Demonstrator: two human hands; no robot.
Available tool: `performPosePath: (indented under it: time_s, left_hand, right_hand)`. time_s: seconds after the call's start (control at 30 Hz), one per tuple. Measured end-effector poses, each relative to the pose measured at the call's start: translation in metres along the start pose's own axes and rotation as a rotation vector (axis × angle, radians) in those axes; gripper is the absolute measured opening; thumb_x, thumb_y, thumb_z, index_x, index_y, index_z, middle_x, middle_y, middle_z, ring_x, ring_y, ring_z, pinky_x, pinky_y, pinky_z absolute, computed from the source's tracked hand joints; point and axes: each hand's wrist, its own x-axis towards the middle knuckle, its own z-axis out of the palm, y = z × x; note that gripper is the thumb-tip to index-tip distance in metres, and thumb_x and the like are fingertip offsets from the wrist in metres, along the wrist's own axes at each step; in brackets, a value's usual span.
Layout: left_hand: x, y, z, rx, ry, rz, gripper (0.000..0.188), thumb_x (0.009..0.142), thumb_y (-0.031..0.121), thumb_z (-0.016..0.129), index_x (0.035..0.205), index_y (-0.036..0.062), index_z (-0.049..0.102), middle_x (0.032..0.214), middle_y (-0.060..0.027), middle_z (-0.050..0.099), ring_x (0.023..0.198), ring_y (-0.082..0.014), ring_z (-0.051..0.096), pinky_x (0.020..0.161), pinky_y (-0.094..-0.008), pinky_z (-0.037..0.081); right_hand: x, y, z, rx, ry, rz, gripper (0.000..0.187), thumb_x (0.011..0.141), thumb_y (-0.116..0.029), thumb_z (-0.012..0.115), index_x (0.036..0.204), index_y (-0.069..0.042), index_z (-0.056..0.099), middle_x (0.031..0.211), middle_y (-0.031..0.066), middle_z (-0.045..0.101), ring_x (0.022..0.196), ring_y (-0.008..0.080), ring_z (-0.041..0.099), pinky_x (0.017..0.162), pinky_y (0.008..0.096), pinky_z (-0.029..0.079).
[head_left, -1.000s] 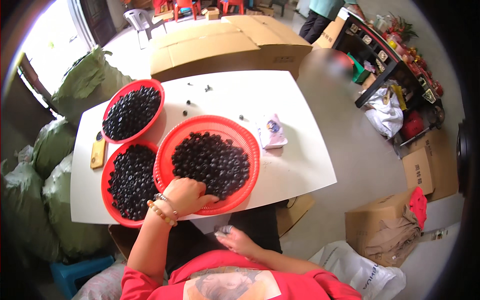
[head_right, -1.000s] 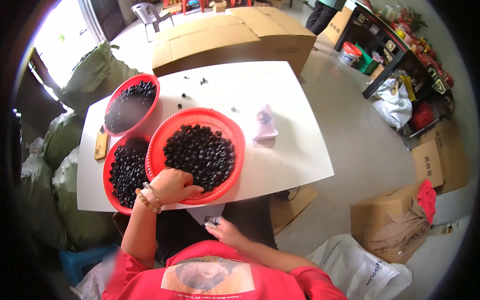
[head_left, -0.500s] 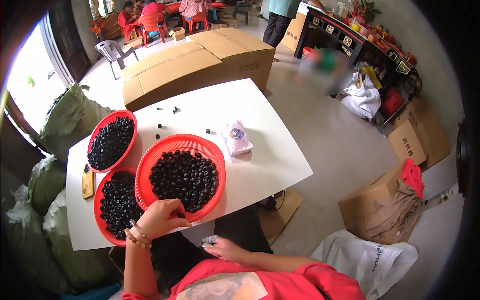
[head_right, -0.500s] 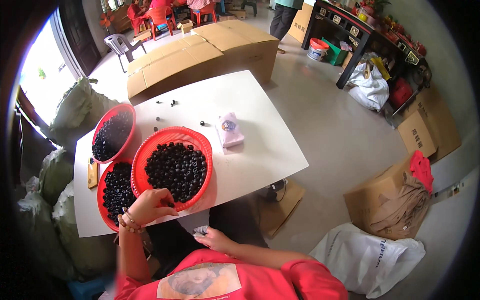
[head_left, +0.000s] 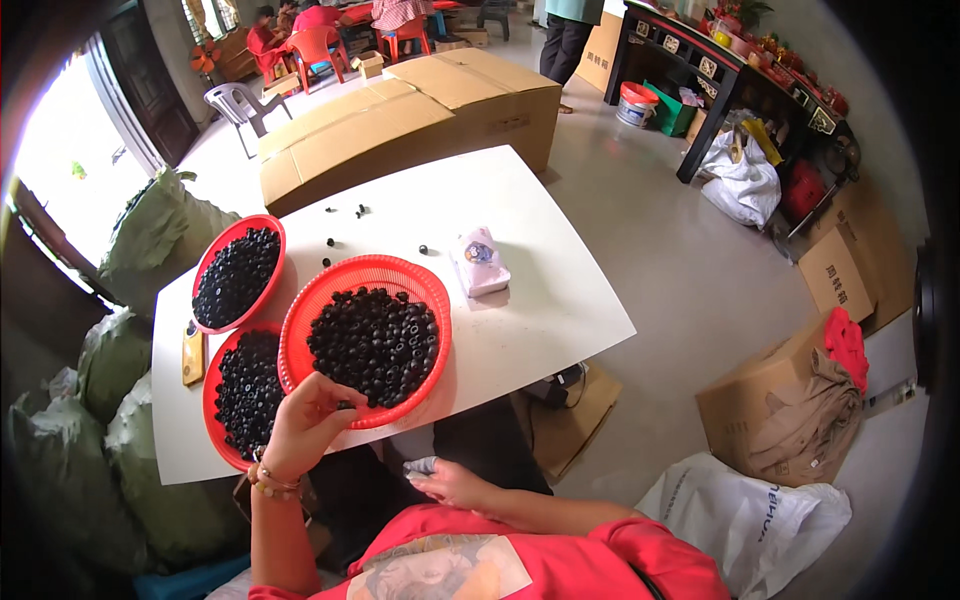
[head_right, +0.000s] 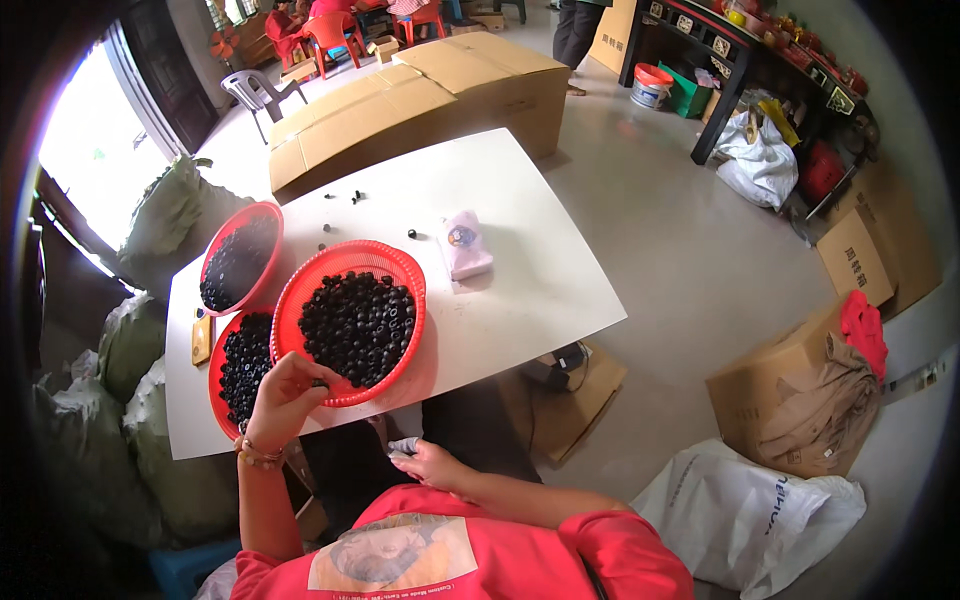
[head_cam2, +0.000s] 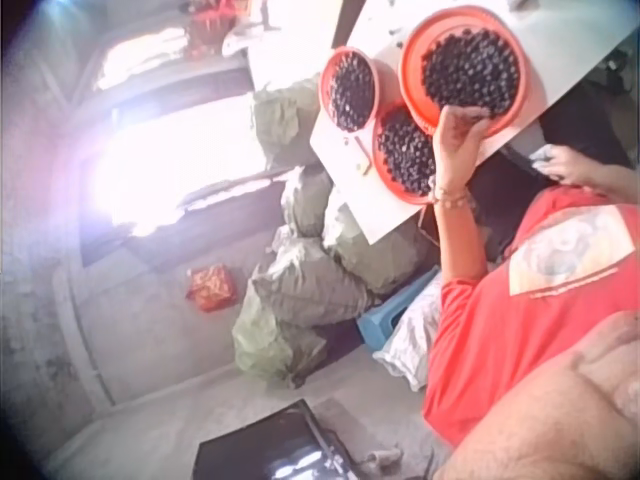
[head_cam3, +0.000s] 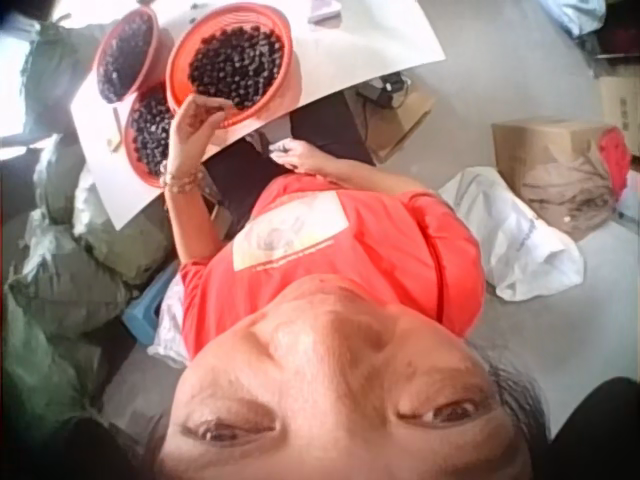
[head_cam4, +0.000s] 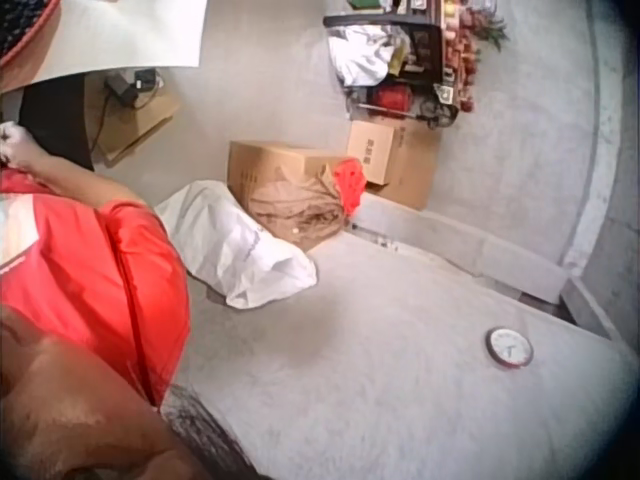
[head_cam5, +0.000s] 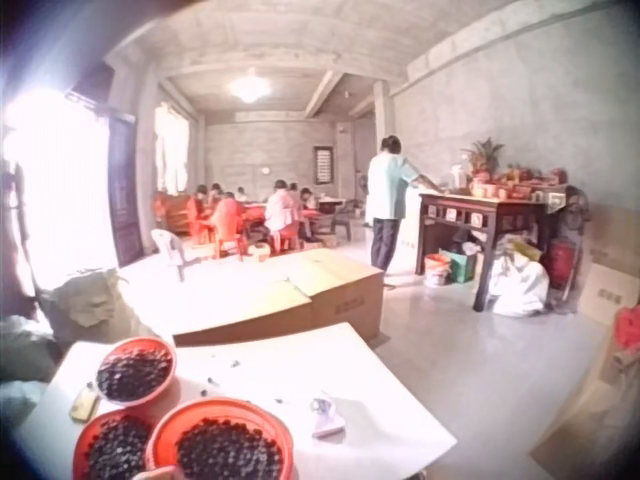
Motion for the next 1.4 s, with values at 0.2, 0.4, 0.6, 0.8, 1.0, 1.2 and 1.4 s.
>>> performPosePath:
  time_s: [0.2, 0.4, 0.6, 0.8, 1.0, 1.2, 1.4]
  left_hand:
    - [-0.033, 0.009, -0.006, -0.3, -0.025, -0.004, 0.022, 0.074, 0.011, 0.063, 0.087, -0.0018, 0.05, 0.079, -0.0125, 0.057, 0.065, -0.0146, 0.057, 0.057, -0.0244, 0.05]
    - [-0.062, -0.024, -0.008, -0.583, 0.074, -0.06, 0.025, 0.08, 0.018, 0.057, 0.093, -0.0017, 0.05, 0.077, -0.0129, 0.056, 0.056, -0.0182, 0.057, 0.054, -0.0283, 0.05]
    - [-0.075, -0.042, 0.006, -0.858, 0.116, -0.142, 0.024, 0.081, 0.008, 0.053, 0.102, -0.0039, 0.048, 0.082, -0.0124, 0.055, 0.065, -0.0161, 0.057, 0.062, -0.0278, 0.051]
    - [-0.074, -0.056, 0.009, -1.03, 0.082, -0.104, 0.022, 0.078, 0.009, 0.058, 0.095, 0.0008, 0.047, 0.081, -0.0129, 0.056, 0.067, -0.0155, 0.058, 0.061, -0.0296, 0.051]
    - [-0.073, -0.061, 0.024, -1.187, 0.09, -0.115, 0.013, 0.081, 0.007, 0.053, 0.092, 0.0035, 0.047, 0.079, -0.0111, 0.055, 0.061, -0.0128, 0.056, 0.058, -0.0261, 0.051]
    - [-0.075, -0.064, 0.025, -1.058, 0.121, -0.145, 0.011, 0.08, 0.003, 0.053, 0.09, 0.0026, 0.048, 0.079, -0.0102, 0.055, 0.059, -0.0119, 0.055, 0.055, -0.0225, 0.049]
    - [-0.077, -0.069, 0.027, -1.038, 0.132, -0.126, 0.015, 0.079, 0.004, 0.055, 0.09, 0.0018, 0.046, 0.08, -0.0076, 0.055, 0.063, -0.0117, 0.055, 0.057, -0.0225, 0.048]
  right_hand:
    - [-0.004, -0.005, -0.004, 0.157, -0.046, 0.056, 0.035, 0.077, -0.017, 0.06, 0.107, -0.009, 0.045, 0.062, -0.0059, 0.044, 0.044, 0.0003, 0.03, 0.038, 0.0147, 0.022]
    - [-0.01, -0.017, 0.01, 0.154, -0.171, -0.034, 0.035, 0.083, -0.015, 0.052, 0.116, -0.012, 0.041, 0.067, -0.0075, 0.042, 0.046, -0.0001, 0.029, 0.04, 0.0137, 0.023]
    - [-0.026, -0.038, 0.029, 0.037, -0.316, -0.115, 0.035, 0.086, -0.015, 0.046, 0.12, -0.008, 0.039, 0.071, -0.0087, 0.038, 0.056, -0.0007, 0.032, 0.052, 0.0128, 0.029]
    - [-0.027, -0.052, 0.024, 0.151, -0.138, -0.232, 0.041, 0.086, -0.029, 0.046, 0.116, -0.003, 0.04, 0.06, -0.0034, 0.037, 0.049, 0.0023, 0.027, 0.044, 0.0144, 0.022]
    - [-0.036, -0.076, 0.041, 0.058, -0.128, -0.291, 0.036, 0.083, -0.004, 0.047, 0.118, -0.002, 0.036, 0.101, 0.0017, 0.05, 0.089, 0.0053, 0.046, 0.078, 0.0199, 0.035]
    - [-0.035, -0.076, 0.049, -0.028, -0.191, -0.325, 0.042, 0.082, -0.004, 0.048, 0.12, 0.001, 0.029, 0.1, 0.0065, 0.051, 0.092, 0.0079, 0.047, 0.08, 0.0224, 0.036]
    - [-0.031, -0.067, 0.049, -0.076, -0.184, -0.339, 0.041, 0.083, -0.006, 0.049, 0.119, 0.002, 0.03, 0.101, 0.0069, 0.05, 0.093, 0.0083, 0.046, 0.08, 0.0223, 0.036]
